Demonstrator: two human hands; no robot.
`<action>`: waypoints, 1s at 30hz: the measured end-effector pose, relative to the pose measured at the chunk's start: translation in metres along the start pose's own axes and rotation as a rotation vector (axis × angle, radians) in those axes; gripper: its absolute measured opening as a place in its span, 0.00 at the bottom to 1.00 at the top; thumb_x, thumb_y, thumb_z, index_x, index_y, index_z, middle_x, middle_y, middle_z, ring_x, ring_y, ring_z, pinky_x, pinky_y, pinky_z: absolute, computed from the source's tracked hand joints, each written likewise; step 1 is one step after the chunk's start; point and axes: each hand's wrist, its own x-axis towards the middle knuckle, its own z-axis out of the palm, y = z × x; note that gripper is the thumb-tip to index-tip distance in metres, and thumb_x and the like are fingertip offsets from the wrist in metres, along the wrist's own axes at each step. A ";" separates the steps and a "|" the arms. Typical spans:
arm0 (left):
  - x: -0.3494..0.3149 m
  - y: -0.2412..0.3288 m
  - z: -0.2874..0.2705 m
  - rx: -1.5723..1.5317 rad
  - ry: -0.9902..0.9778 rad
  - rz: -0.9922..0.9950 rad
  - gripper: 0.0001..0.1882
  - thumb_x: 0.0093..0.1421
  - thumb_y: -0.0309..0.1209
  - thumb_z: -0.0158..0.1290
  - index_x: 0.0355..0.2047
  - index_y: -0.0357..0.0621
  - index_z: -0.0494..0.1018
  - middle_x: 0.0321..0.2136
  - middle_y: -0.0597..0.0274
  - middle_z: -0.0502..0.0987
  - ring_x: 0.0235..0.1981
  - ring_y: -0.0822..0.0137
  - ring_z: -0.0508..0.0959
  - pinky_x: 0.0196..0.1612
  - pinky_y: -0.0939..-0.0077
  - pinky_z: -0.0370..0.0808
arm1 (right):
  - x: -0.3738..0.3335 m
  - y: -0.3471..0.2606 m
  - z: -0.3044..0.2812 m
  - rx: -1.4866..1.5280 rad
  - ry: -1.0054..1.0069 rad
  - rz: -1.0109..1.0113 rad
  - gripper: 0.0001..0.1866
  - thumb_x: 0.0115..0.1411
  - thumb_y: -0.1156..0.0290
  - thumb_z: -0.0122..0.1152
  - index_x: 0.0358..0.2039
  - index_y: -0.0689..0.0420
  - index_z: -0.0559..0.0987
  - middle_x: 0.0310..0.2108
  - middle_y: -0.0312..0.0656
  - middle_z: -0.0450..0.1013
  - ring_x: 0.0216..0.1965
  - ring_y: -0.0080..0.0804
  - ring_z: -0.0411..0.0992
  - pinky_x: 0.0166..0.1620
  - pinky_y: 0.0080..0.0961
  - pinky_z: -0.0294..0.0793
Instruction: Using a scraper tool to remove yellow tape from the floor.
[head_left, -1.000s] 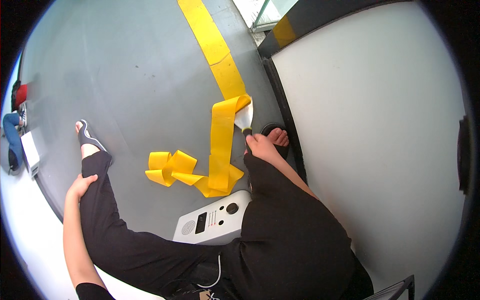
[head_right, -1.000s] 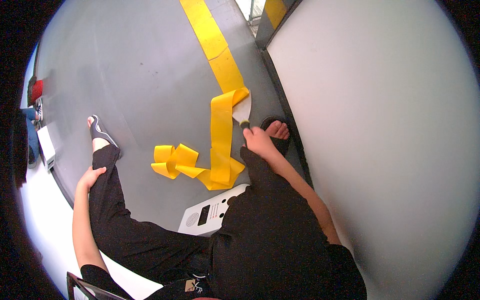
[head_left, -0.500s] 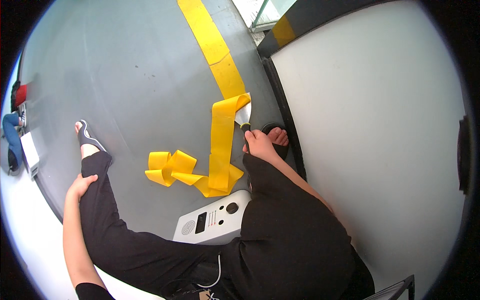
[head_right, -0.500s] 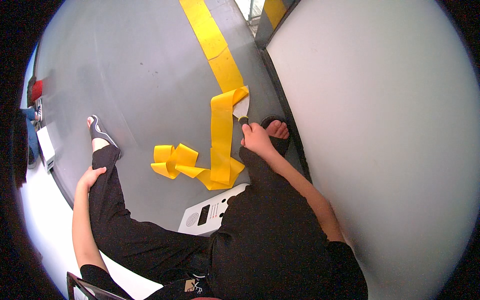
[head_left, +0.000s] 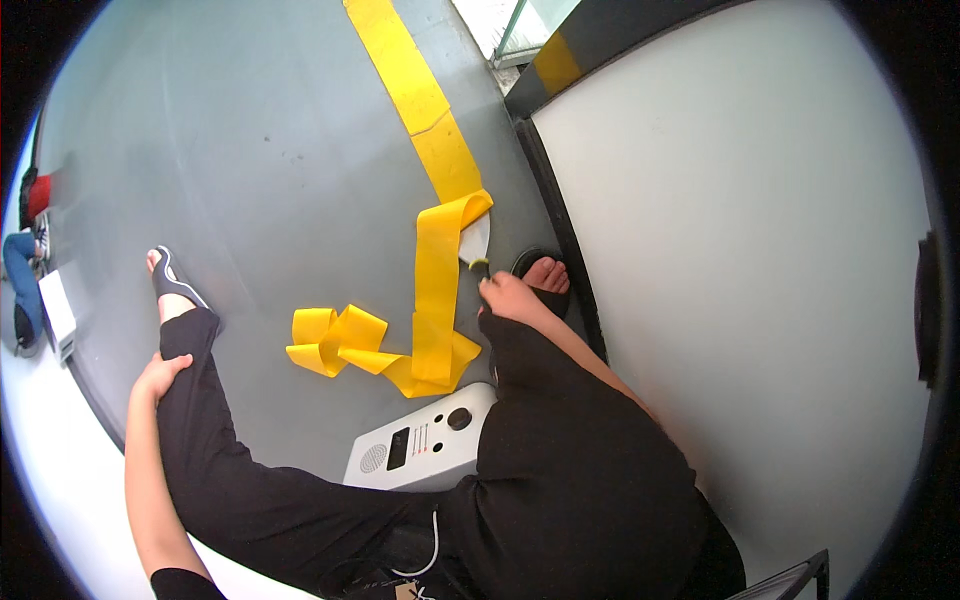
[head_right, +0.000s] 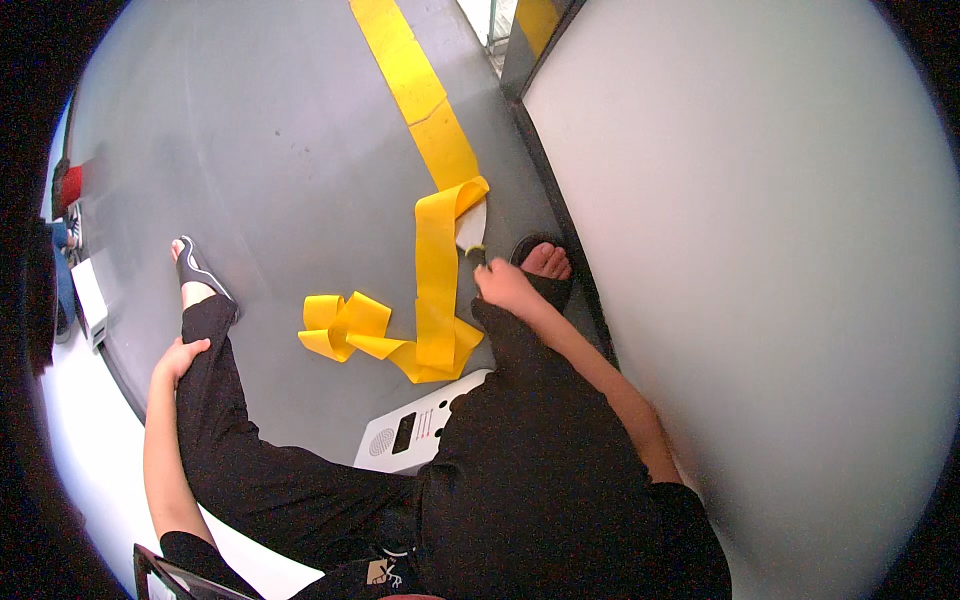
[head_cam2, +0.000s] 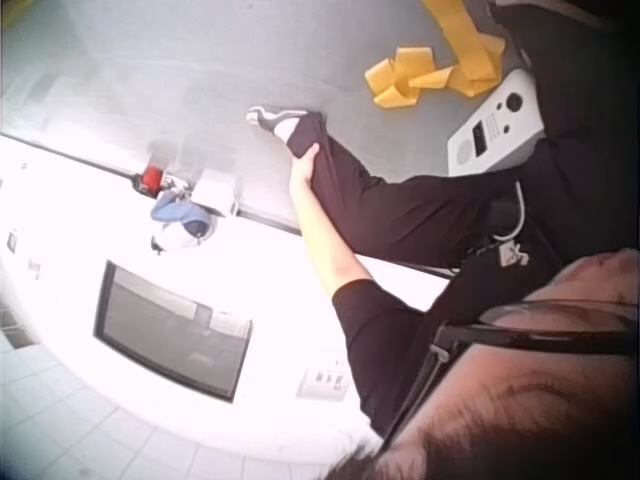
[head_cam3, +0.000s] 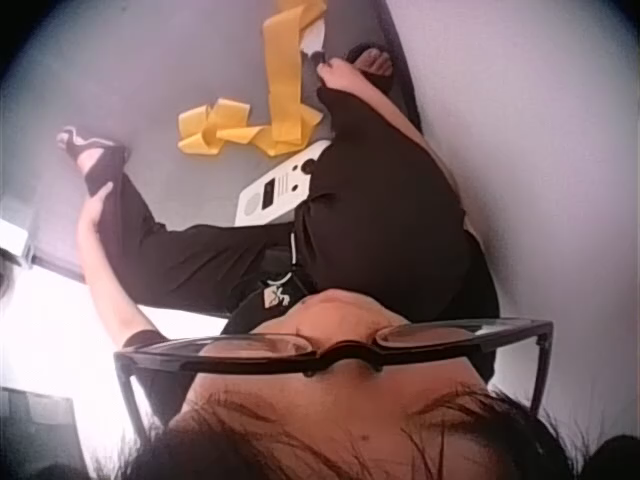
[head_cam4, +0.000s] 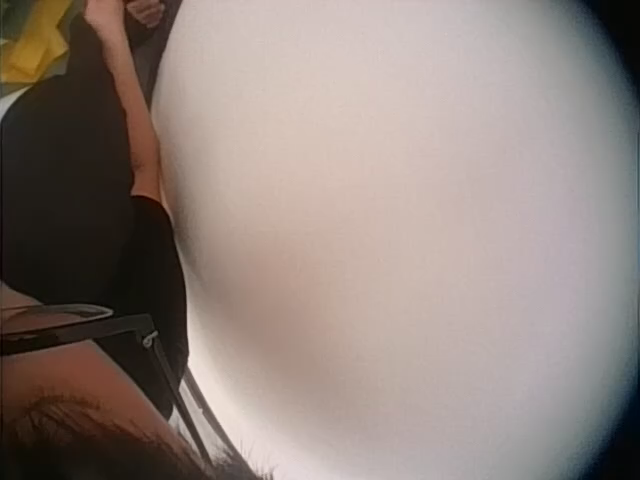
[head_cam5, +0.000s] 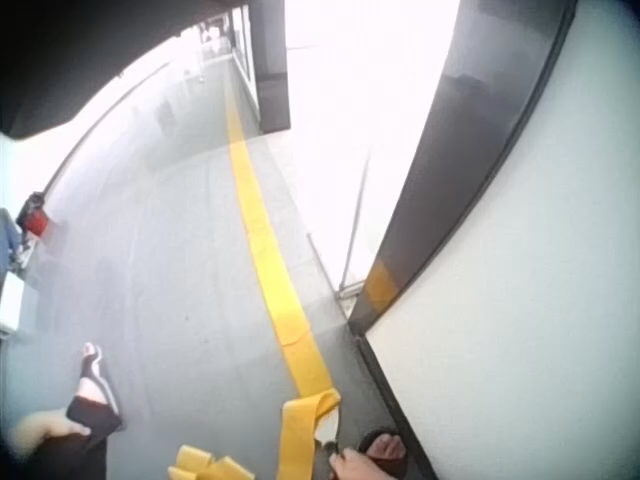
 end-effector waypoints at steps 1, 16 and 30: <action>-0.003 0.003 0.001 0.015 0.007 0.001 0.43 0.50 0.41 0.62 0.59 0.27 0.58 0.50 0.41 0.73 0.47 0.53 0.76 0.52 0.64 0.72 | 0.000 -0.001 -0.002 0.000 0.001 0.000 0.21 0.61 0.59 0.53 0.33 0.70 0.75 0.22 0.53 0.74 0.27 0.45 0.76 0.35 0.37 0.74; 0.013 -0.012 -0.003 0.011 -0.017 0.004 0.44 0.49 0.43 0.62 0.59 0.26 0.58 0.51 0.40 0.72 0.48 0.52 0.76 0.53 0.63 0.72 | -0.012 -0.020 -0.026 0.266 -0.114 0.191 0.15 0.62 0.65 0.54 0.32 0.67 0.74 0.25 0.46 0.77 0.27 0.33 0.77 0.33 0.29 0.74; 0.002 -0.002 -0.001 0.008 -0.036 0.000 0.44 0.49 0.42 0.62 0.59 0.27 0.58 0.50 0.42 0.73 0.47 0.53 0.76 0.52 0.65 0.72 | -0.017 -0.031 -0.028 0.347 0.010 0.218 0.20 0.59 0.61 0.57 0.36 0.69 0.76 0.26 0.52 0.77 0.30 0.41 0.78 0.36 0.34 0.74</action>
